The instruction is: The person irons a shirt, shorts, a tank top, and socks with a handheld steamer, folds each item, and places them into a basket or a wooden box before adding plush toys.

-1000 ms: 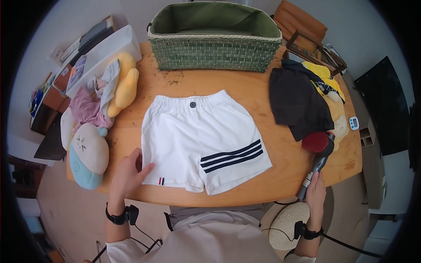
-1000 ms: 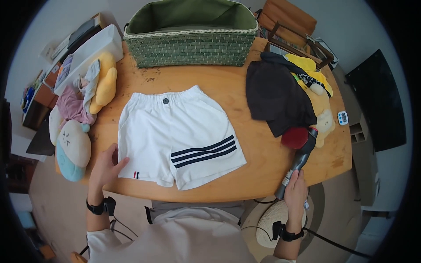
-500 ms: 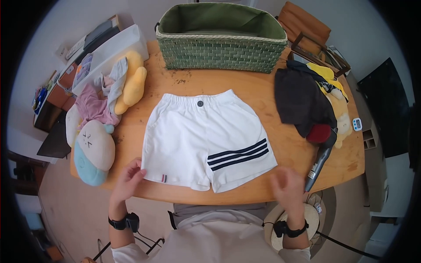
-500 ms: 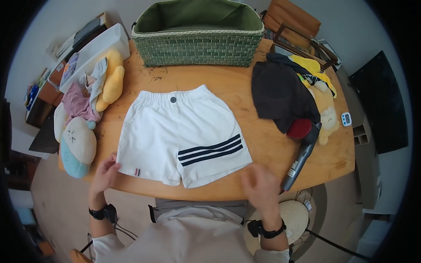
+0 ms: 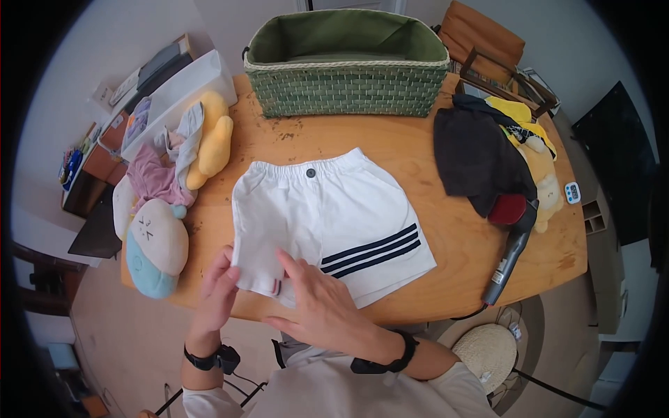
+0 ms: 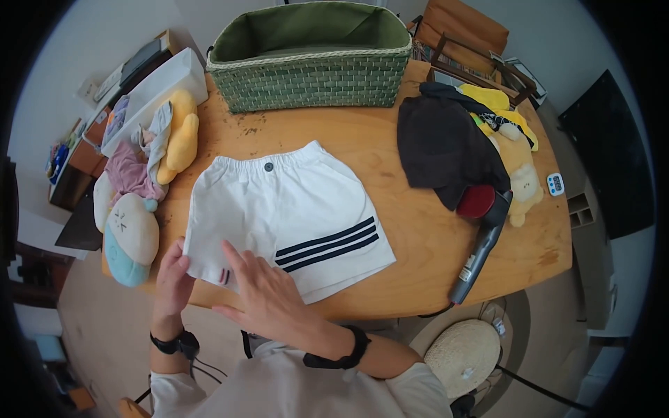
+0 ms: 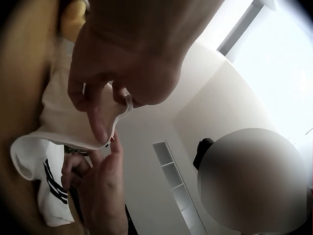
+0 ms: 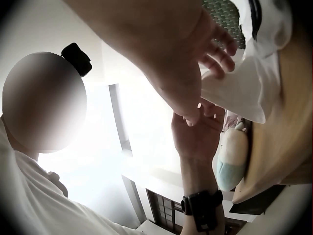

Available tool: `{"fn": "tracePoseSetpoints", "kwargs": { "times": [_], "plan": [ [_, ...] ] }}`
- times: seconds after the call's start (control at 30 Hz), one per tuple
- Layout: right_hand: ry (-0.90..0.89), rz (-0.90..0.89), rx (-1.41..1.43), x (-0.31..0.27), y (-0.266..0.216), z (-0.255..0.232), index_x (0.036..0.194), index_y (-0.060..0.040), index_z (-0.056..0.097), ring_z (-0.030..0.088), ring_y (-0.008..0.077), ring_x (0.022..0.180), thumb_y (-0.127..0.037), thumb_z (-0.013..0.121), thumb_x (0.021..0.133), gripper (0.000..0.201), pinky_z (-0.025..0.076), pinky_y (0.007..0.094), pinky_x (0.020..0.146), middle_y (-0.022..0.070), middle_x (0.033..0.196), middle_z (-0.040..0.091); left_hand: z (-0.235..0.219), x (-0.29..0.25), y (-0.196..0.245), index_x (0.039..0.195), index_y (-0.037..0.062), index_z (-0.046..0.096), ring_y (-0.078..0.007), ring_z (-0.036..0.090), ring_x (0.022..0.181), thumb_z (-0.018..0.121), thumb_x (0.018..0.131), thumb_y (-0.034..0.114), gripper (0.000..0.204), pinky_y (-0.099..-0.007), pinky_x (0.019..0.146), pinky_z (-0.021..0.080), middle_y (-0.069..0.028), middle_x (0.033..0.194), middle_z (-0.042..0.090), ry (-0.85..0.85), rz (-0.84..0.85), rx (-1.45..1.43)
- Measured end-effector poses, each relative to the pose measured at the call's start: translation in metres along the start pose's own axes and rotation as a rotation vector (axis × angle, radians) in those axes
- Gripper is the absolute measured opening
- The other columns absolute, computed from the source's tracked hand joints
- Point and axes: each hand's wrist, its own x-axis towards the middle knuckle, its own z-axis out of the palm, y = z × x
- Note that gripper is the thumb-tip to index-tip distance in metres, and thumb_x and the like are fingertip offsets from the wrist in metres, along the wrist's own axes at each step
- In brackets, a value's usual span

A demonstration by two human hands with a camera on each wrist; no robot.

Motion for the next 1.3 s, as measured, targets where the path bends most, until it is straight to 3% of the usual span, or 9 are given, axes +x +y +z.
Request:
{"fn": "tracePoseSetpoints", "kwargs": {
  "times": [0.07, 0.2, 0.4, 0.53, 0.8, 0.87, 1.0, 1.17, 1.3],
  "plan": [
    [0.09, 0.007, 0.069, 0.006, 0.005, 0.009, 0.154, -0.0043, 0.03, 0.062, 0.033, 0.084, -0.019, 0.075, 0.084, 0.084, 0.052, 0.0408, 0.071, 0.0151, 0.101, 0.059, 0.023, 0.009, 0.003, 0.107, 0.0065, 0.056, -0.0158, 0.059, 0.102, 0.057, 0.103, 0.024, 0.018, -0.032, 0.09, 0.046, -0.0091, 0.118, 0.061, -0.116, 0.138, 0.273],
    [0.168, 0.126, 0.201, 0.007, 0.026, 0.004, 0.146, -0.0011, 0.034, 0.064, 0.0312, 0.071, -0.004, 0.063, 0.087, 0.065, 0.051, 0.0354, 0.064, 0.0157, 0.087, 0.065, 0.013, 0.033, 0.006, 0.096, 0.0067, 0.059, -0.0156, 0.053, 0.112, 0.062, 0.099, 0.019, 0.012, -0.0345, 0.096, 0.042, -0.008, 0.13, 0.055, -0.212, 0.009, 0.36],
    [0.274, 0.253, 0.547, -0.011, 0.04, -0.04, 0.13, 0.0004, 0.039, 0.058, 0.0131, 0.071, 0.004, 0.047, 0.093, 0.038, 0.045, 0.0271, 0.065, 0.0128, 0.084, 0.067, -0.032, 0.116, -0.009, 0.131, 0.0086, 0.049, -0.0157, 0.056, 0.111, 0.069, 0.089, 0.006, 0.047, -0.0271, 0.076, 0.047, -0.0065, 0.135, 0.052, 0.208, 0.165, 0.695],
    [0.284, 0.324, 0.621, -0.028, 0.05, -0.064, 0.127, -0.0005, 0.041, 0.056, 0.0077, 0.077, 0.002, 0.05, 0.096, 0.033, 0.043, 0.0226, 0.067, 0.01, 0.089, 0.068, -0.034, 0.16, 0.0, 0.136, 0.0089, 0.048, -0.0222, 0.054, 0.124, 0.077, 0.081, 0.005, 0.063, -0.0316, 0.09, 0.049, -0.0078, 0.143, 0.05, -0.019, 0.193, 1.019],
    [0.329, 0.374, 0.739, -0.09, 0.065, -0.113, 0.126, -0.0003, 0.049, 0.059, 0.0092, 0.098, 0.005, 0.05, 0.097, 0.029, 0.046, 0.0229, 0.087, 0.0094, 0.113, 0.064, -0.01, 0.185, 0.045, 0.084, 0.0041, 0.066, -0.0308, 0.049, 0.137, 0.08, 0.07, 0.002, 0.02, -0.0438, 0.108, 0.041, -0.0142, 0.144, 0.056, -0.591, 0.161, 0.832],
    [0.115, 0.429, 0.811, -0.11, 0.056, -0.127, 0.133, 0.0012, 0.045, 0.061, 0.0113, 0.102, 0.007, 0.053, 0.094, 0.04, 0.047, 0.0252, 0.091, 0.0097, 0.113, 0.064, 0.002, 0.168, 0.054, 0.082, 0.0045, 0.065, -0.0371, 0.049, 0.137, 0.079, 0.066, 0.006, 0.022, -0.0477, 0.11, 0.039, -0.0146, 0.139, 0.062, -0.647, 0.212, 0.876],
    [-0.107, 0.268, 0.574, -0.135, 0.057, -0.16, 0.118, 0.002, 0.065, 0.063, 0.0142, 0.093, 0.009, 0.06, 0.089, 0.03, 0.048, 0.0263, 0.083, 0.0087, 0.102, 0.068, 0.042, 0.109, 0.068, 0.089, 0.0099, 0.068, -0.0324, 0.058, 0.128, 0.076, 0.066, 0.01, 0.025, -0.0476, 0.1, 0.043, -0.0093, 0.122, 0.072, -0.843, 0.099, 1.2],
    [0.039, 0.413, 0.63, -0.146, 0.06, -0.176, 0.111, 0.0018, 0.067, 0.063, 0.0162, 0.082, 0.005, 0.061, 0.091, 0.021, 0.047, 0.0289, 0.072, 0.0075, 0.093, 0.069, 0.032, 0.082, 0.041, 0.109, 0.0045, 0.068, -0.0262, 0.07, 0.093, 0.073, 0.078, 0.01, 0.032, -0.0352, 0.083, 0.051, -0.0112, 0.107, 0.073, -0.949, -0.215, 1.061],
    [0.273, 0.594, 0.368, -0.105, 0.072, -0.176, 0.119, 0.0007, 0.061, 0.066, 0.0231, 0.085, 0.002, 0.063, 0.092, 0.027, 0.05, 0.0337, 0.077, 0.0108, 0.093, 0.069, 0.032, 0.092, 0.017, 0.117, -0.0015, 0.063, -0.0245, 0.07, 0.084, 0.067, 0.089, 0.012, 0.031, -0.0309, 0.076, 0.053, -0.0132, 0.096, 0.073, -0.59, -0.259, 0.801]
  ]
}}
